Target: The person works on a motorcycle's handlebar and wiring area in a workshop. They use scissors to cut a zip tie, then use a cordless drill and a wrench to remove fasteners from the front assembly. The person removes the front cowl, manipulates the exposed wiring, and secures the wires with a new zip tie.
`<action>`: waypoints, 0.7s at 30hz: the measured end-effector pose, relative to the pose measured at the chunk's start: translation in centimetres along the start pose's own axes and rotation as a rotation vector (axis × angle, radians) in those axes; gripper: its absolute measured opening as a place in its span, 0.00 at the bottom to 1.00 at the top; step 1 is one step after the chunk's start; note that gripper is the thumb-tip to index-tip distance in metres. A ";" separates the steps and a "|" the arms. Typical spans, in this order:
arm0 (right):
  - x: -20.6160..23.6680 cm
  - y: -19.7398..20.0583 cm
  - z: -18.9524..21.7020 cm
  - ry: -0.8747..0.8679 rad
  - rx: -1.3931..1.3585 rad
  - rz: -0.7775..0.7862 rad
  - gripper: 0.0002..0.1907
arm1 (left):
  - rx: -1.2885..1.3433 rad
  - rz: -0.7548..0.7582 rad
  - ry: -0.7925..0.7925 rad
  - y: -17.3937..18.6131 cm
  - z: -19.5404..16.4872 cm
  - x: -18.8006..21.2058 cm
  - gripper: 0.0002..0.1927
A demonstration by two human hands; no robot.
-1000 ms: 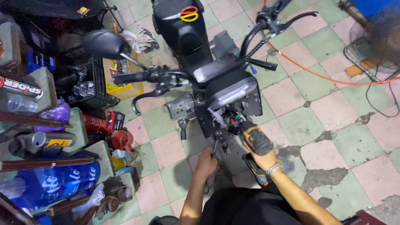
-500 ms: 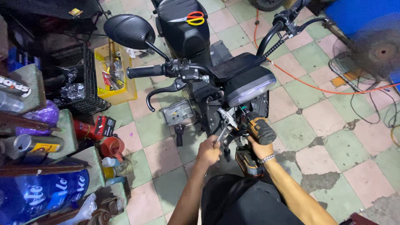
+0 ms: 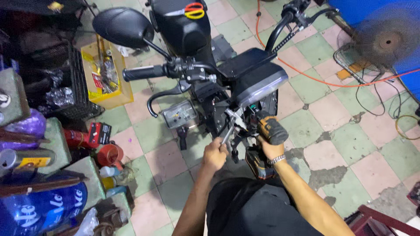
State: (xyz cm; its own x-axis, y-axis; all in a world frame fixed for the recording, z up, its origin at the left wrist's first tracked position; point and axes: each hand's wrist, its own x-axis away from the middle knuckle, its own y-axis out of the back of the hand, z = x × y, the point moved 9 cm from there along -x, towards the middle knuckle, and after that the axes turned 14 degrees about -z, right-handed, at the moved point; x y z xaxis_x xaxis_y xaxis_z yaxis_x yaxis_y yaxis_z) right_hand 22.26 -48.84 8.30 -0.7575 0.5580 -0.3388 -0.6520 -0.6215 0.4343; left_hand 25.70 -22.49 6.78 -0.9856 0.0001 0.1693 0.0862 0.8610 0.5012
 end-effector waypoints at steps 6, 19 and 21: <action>2.5 -4.2 -5.3 -0.760 -0.545 0.178 0.03 | 0.056 0.009 0.048 0.6 -0.3 0.0 0.14; -1.4 -2.9 -8.0 -1.216 -0.722 0.526 0.03 | -0.175 -0.106 -0.177 -1.5 -1.6 -4.6 0.08; -2.5 -2.3 -7.8 -1.156 -0.648 0.548 0.03 | -0.090 -0.183 -0.187 -1.6 -3.3 -5.2 0.11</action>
State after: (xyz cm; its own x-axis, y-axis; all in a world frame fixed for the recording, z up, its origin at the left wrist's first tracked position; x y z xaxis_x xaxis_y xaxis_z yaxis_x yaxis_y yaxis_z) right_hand 25.42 -53.05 1.63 -0.6685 0.1007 0.7368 -0.4290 -0.8615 -0.2715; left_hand 31.14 -25.50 7.90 -0.9950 -0.0506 -0.0863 -0.0916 0.8068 0.5837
